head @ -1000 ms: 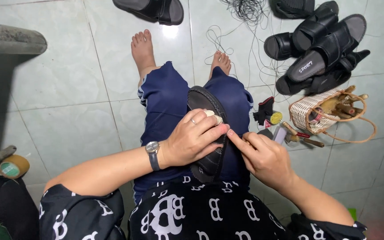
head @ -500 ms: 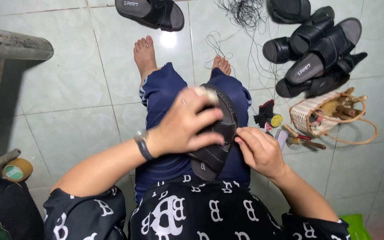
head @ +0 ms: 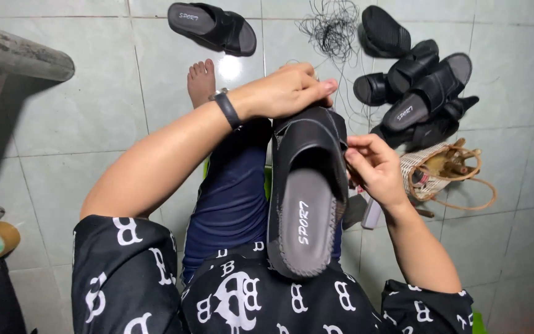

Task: Hand-sewing a black sandal strap to its sole using a needle and thread while sitting on the floor.

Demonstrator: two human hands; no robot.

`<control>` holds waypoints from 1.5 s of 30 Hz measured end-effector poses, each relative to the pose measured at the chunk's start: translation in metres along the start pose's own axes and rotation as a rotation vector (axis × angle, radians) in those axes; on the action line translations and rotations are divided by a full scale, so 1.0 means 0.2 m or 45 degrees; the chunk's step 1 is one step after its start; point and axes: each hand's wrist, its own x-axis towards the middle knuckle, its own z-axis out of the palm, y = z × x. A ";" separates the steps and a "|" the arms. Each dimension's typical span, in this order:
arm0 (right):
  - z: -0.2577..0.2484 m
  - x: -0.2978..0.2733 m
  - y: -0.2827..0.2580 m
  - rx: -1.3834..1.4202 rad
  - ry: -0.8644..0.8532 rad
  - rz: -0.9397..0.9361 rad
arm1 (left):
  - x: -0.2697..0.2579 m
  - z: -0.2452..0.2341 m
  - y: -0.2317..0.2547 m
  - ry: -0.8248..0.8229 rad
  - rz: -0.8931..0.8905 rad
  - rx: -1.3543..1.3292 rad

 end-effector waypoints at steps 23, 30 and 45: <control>-0.01 -0.11 0.03 -0.188 0.024 -0.258 | -0.03 0.06 0.12 -0.322 -0.451 -0.017; -0.05 -0.12 0.10 -0.188 0.031 -0.293 | -0.01 0.13 0.09 -0.268 -0.374 0.003; 0.14 -0.20 -0.03 -1.076 0.077 -0.986 | -0.46 0.25 0.05 0.395 0.512 0.386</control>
